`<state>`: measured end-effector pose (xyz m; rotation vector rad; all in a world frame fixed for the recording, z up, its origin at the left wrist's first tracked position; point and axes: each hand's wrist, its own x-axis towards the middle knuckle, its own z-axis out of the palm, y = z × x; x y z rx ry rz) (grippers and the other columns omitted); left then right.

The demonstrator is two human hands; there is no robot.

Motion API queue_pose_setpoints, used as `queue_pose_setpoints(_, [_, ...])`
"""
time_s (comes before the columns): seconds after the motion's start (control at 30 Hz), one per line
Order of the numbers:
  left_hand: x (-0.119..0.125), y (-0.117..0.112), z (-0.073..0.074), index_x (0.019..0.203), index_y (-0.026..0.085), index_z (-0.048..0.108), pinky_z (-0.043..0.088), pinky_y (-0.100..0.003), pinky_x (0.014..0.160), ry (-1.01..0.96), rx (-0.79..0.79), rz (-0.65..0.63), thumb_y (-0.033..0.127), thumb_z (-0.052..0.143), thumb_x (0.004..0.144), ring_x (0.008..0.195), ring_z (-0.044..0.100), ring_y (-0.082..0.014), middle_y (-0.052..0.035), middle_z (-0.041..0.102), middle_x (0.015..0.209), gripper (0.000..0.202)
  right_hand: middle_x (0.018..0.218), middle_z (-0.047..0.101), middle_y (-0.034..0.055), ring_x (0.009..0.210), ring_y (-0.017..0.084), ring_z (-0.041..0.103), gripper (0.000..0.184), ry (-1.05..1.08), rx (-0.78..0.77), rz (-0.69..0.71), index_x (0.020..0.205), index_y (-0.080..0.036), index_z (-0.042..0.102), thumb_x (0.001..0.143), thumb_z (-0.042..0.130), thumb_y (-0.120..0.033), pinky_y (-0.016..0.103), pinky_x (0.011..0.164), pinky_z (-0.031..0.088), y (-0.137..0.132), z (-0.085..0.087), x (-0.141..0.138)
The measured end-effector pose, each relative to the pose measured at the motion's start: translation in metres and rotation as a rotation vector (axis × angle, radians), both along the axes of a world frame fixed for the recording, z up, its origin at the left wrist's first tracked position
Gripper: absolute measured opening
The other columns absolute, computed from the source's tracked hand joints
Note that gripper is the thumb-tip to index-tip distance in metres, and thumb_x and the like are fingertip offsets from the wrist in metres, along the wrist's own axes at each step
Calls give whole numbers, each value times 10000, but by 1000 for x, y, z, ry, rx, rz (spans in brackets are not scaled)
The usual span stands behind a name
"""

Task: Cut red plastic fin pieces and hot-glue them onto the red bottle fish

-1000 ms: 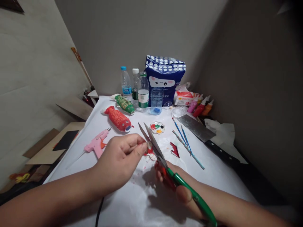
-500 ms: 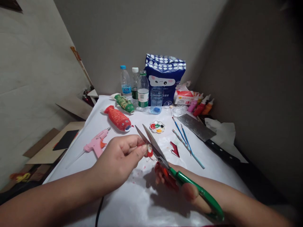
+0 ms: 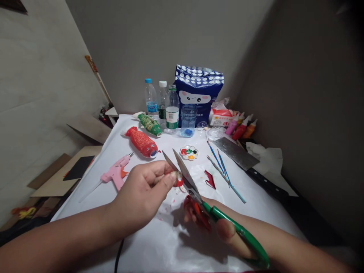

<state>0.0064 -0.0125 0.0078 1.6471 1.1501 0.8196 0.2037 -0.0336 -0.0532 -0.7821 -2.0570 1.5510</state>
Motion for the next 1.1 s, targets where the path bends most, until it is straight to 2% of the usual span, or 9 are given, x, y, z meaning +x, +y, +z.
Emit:
queue_pose_setpoints(0.13, [0, -1, 0, 614, 206, 460, 377, -192, 469, -22, -6, -6, 254, 462, 852, 428, 298, -70, 87, 397, 472, 243, 747, 476, 28, 641, 151, 406, 911, 34, -23, -70, 908, -134, 557, 703, 118, -905, 277, 584, 399, -2, -4, -3])
queue_pose_setpoints(0.33, [0, -2, -1, 603, 202, 474, 410, -193, 506, 5, 60, 28, 230, 476, 838, 420, 318, -69, 92, 405, 450, 237, 711, 509, 15, 617, 146, 449, 911, 98, -75, -92, 867, -152, 574, 664, 131, -921, 271, 582, 420, -5, -24, -4])
queue_pose_setpoints(0.57, [-1, -2, -3, 607, 204, 452, 295, -191, 426, 56, 35, 45, 289, 465, 836, 434, 321, -76, 85, 383, 461, 245, 721, 514, 23, 611, 134, 452, 927, 140, -91, -110, 889, -139, 573, 652, 126, -916, 256, 569, 428, -8, -32, -4])
queue_pose_setpoints(0.97, [-4, 0, -1, 597, 209, 418, 262, -200, 421, 114, 24, 29, 339, 451, 840, 434, 296, -78, 82, 344, 460, 277, 649, 432, -5, 569, 111, 353, 814, 53, -100, -90, 750, -162, 481, 689, 187, -918, 243, 508, 318, -4, 0, -1])
queue_pose_setpoints(1.1, [-4, 0, 0, 588, 201, 446, 313, -199, 445, 109, 76, 22, 293, 462, 834, 439, 317, -77, 81, 342, 465, 264, 638, 417, -8, 562, 119, 342, 807, -18, -101, -123, 724, -177, 506, 657, 245, -938, 258, 506, 346, -1, 10, 5])
